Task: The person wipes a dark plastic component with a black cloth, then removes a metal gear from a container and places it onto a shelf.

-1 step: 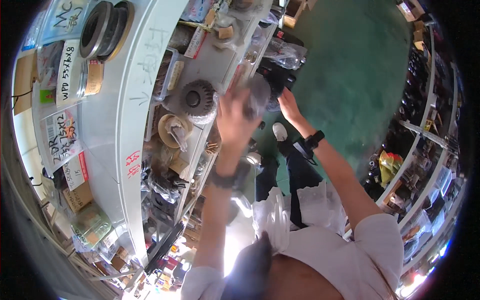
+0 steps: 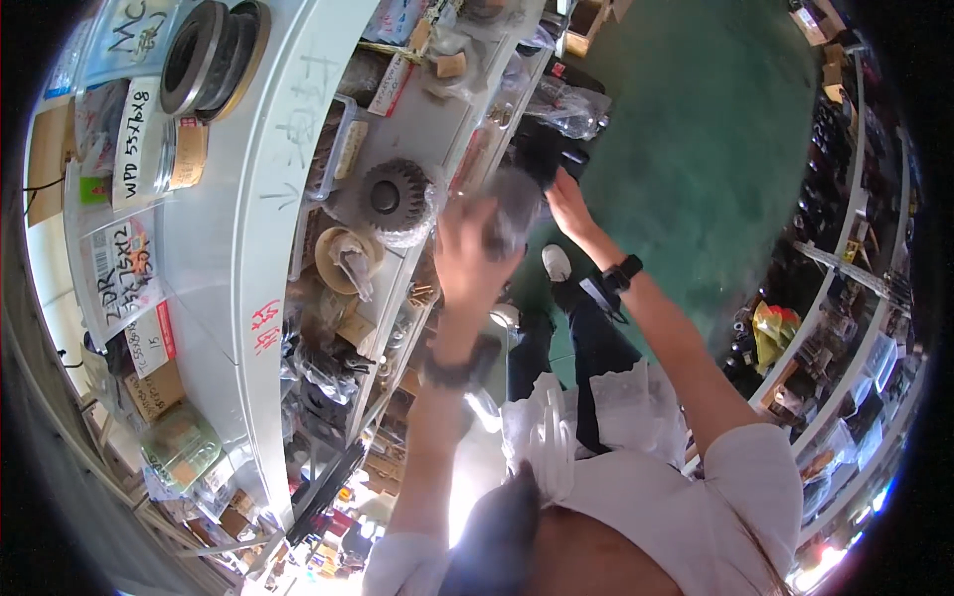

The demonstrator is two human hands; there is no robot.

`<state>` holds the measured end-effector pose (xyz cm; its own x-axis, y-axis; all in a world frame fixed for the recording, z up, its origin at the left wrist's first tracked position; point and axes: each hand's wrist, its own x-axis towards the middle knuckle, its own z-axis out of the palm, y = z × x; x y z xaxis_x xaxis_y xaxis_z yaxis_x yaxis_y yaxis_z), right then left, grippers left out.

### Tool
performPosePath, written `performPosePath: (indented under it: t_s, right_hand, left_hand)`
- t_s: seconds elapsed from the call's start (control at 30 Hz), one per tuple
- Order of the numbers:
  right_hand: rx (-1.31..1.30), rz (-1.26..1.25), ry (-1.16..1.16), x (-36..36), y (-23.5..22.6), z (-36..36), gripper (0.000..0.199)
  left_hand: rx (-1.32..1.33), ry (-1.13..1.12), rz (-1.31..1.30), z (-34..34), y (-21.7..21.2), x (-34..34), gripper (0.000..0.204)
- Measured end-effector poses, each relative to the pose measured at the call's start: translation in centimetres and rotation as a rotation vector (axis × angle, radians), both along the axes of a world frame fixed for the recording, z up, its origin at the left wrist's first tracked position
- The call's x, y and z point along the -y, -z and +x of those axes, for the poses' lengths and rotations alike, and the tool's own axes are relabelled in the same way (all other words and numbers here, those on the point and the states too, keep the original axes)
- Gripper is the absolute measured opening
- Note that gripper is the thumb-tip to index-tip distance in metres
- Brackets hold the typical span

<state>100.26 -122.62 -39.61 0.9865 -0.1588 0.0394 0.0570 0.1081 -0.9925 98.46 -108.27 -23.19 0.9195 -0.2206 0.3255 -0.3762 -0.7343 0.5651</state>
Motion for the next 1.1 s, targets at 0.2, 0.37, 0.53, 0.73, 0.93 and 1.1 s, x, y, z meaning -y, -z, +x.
performPosePath:
  t_s: [0.2,0.37,0.53,0.73,0.93,1.1]
  right_hand:
    - [0.594,-1.121,-0.609,-5.2,-5.9,9.5,0.020]
    - [0.235,-0.812,-0.853,-9.6,-6.1,16.5,0.027]
    - [0.346,-1.009,-0.988,-10.7,-4.8,18.6,0.026]
    - [0.576,-1.094,-0.692,-6.0,-8.5,12.0,0.026]
    - [0.693,-1.252,-0.541,-5.7,-5.9,11.4,0.020]
    - [0.702,-1.320,-0.866,-8.6,-2.3,17.7,0.020]
  left_hand:
    - [-0.256,-0.171,0.051,-10.5,0.3,-4.8,0.064]
    - [-0.288,-0.196,0.051,-14.2,1.0,-6.0,0.062]
    - [-0.372,-0.278,-0.092,-15.4,1.4,-3.7,0.061]
    - [-0.387,-0.239,-0.153,-14.3,0.0,-2.1,0.060]
    - [-0.440,-0.288,-0.186,-14.8,0.9,-2.3,0.059]
    - [-0.446,-0.332,-0.181,-15.1,2.4,-3.1,0.058]
